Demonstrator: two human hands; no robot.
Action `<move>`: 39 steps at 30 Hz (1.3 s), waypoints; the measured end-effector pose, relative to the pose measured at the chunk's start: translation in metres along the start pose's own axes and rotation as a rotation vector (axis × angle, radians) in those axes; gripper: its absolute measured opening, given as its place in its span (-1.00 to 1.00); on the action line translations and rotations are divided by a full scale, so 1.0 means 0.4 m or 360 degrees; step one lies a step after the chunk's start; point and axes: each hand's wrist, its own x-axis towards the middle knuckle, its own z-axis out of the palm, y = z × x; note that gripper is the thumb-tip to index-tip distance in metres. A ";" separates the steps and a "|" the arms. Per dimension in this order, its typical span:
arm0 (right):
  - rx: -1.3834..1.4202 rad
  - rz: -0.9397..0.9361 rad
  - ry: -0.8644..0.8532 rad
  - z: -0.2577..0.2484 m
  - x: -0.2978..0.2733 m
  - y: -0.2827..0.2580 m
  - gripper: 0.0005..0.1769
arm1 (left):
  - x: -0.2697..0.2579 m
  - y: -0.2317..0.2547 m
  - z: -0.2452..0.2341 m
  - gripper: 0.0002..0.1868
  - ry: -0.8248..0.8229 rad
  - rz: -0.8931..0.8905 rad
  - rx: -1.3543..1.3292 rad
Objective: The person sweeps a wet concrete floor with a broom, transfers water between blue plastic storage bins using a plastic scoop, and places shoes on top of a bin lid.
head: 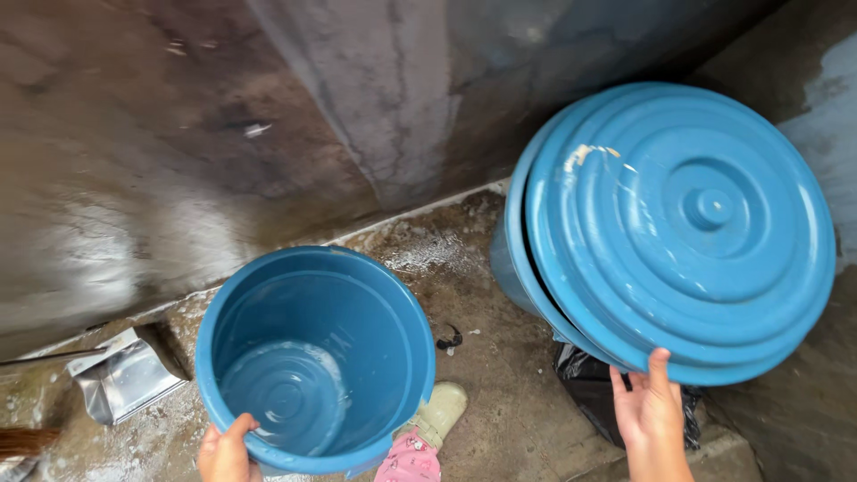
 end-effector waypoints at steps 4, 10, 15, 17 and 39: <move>0.0117 0.0117 0.0085 -0.003 -0.040 0.044 -0.18 | 0.004 0.008 -0.019 -0.51 0.0089 -0.0248 -0.0060; 0.0178 0.0491 0.0271 -0.006 -0.179 0.207 -0.23 | -0.023 0.034 -0.149 -0.63 0.0294 0.0417 0.0528; 0.0404 0.0543 0.0435 0.070 -0.299 0.141 -0.22 | -0.132 -0.021 -0.169 -0.61 0.0557 0.0092 0.0563; 0.0390 -0.0012 -0.0176 0.120 -0.340 0.068 -0.30 | -0.192 -0.048 -0.152 -0.60 0.0602 -0.0078 0.0486; 0.0006 -0.0243 -0.0291 0.292 -0.576 -0.019 -0.32 | -0.304 -0.174 -0.040 -0.41 0.0741 -0.0733 -0.0281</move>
